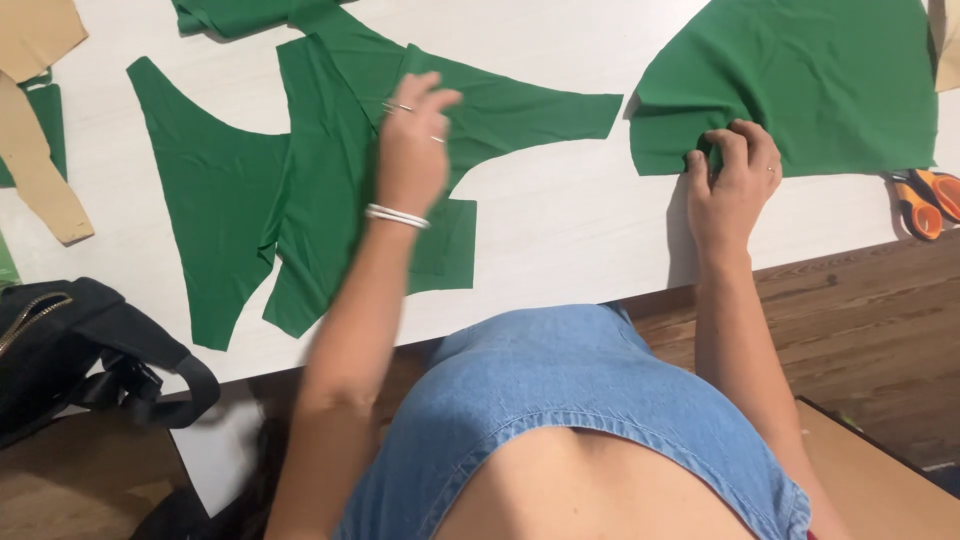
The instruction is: The person arranges green fabric pieces on a white table, aligns them with a beige pattern, and uses orange-handled scissors to cut the fabric. They repeatedly pick up, fold, and trim the green material while working on a flat surface.
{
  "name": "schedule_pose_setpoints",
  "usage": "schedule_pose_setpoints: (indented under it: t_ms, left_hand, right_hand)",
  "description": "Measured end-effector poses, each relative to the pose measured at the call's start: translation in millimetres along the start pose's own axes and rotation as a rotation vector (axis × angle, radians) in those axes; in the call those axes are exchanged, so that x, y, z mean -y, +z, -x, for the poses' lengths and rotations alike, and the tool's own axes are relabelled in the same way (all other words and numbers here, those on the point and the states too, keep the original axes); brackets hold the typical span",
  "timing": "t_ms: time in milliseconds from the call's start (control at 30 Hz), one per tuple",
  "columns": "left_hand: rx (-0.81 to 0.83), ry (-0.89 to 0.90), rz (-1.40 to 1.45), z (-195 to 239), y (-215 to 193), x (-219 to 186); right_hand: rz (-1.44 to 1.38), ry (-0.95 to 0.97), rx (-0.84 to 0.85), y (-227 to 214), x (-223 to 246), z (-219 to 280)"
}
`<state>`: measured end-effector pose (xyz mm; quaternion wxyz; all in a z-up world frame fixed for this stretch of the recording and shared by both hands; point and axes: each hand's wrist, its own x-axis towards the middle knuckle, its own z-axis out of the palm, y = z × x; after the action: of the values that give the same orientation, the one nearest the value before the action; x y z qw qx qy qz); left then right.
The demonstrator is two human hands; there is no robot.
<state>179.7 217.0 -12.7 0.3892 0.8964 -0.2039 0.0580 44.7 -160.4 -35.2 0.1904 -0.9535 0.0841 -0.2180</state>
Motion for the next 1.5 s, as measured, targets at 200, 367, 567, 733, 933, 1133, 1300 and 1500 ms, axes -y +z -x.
schedule_pose_setpoints:
  t_ms: [200,367,567,733,933,1133,1300,1500]
  left_hand:
    - [0.189,0.126,-0.136,9,18,8]
    - [0.439,-0.034,-0.105,3,42,-42]
    - [0.082,-0.027,0.008,-21,-11,33]
    - [0.04,-0.244,-0.143,-49,-56,68]
    - [0.017,-0.181,-0.261,-46,-56,95]
    - [-0.109,-0.131,-0.134,-28,-49,123]
    - [-0.146,-0.104,-0.193,-16,-50,126]
    - [-0.198,-0.147,-0.263,-6,-61,131]
  right_hand:
    - [-0.218,-0.235,0.033,5,54,-12]
    - [-0.243,-0.407,0.296,36,94,-11]
    - [0.026,-0.252,0.355,31,85,-1]
    - [-0.172,-0.459,0.249,29,85,6]
    - [-0.232,-0.462,0.33,30,101,7]
    - [-0.405,-0.389,0.263,17,112,-5]
    - [-0.284,-0.478,0.394,28,107,5]
    - [-0.07,-0.601,0.469,49,140,11]
